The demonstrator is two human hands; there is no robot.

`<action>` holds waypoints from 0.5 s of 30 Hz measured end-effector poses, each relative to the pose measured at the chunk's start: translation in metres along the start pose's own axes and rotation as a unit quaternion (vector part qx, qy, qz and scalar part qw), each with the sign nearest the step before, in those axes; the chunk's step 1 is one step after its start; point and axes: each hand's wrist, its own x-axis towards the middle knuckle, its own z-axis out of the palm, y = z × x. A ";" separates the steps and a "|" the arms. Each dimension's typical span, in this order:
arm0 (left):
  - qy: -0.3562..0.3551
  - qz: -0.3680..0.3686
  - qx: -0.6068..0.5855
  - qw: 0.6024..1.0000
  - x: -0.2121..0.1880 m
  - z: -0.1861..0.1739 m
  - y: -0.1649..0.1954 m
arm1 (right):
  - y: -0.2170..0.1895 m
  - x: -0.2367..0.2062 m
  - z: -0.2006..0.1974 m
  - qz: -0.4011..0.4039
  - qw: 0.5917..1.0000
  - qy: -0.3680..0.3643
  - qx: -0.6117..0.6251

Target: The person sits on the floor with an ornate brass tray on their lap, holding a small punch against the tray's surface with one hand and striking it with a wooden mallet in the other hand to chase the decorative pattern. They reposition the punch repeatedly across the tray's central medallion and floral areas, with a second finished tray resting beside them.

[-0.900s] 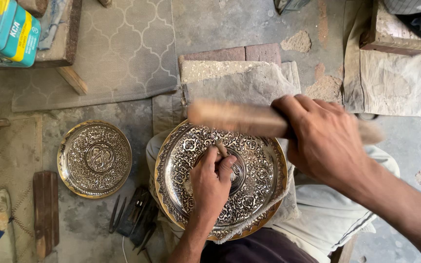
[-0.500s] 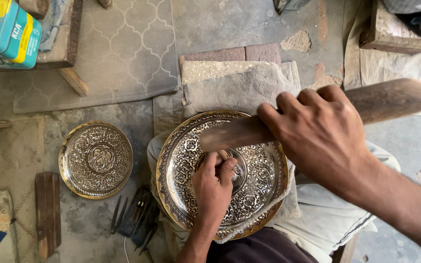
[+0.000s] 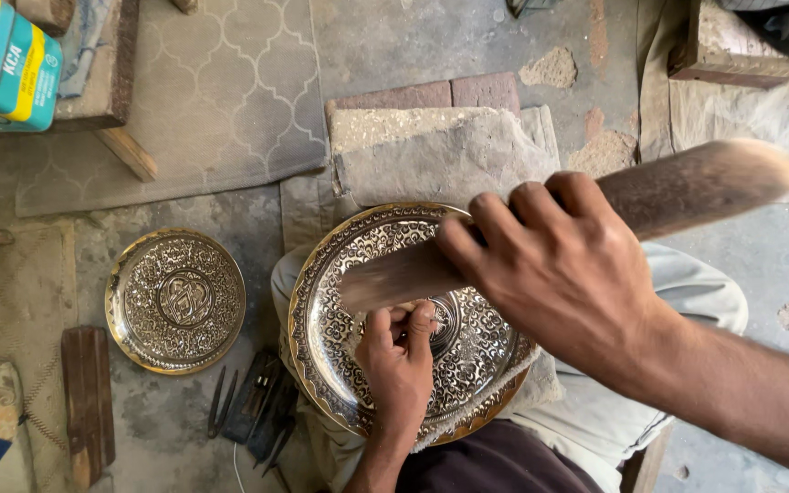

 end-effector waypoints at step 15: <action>-0.002 -0.034 0.048 0.998 -0.012 -0.005 -0.023 | -0.015 -0.006 -0.005 -0.018 0.997 0.069 -0.043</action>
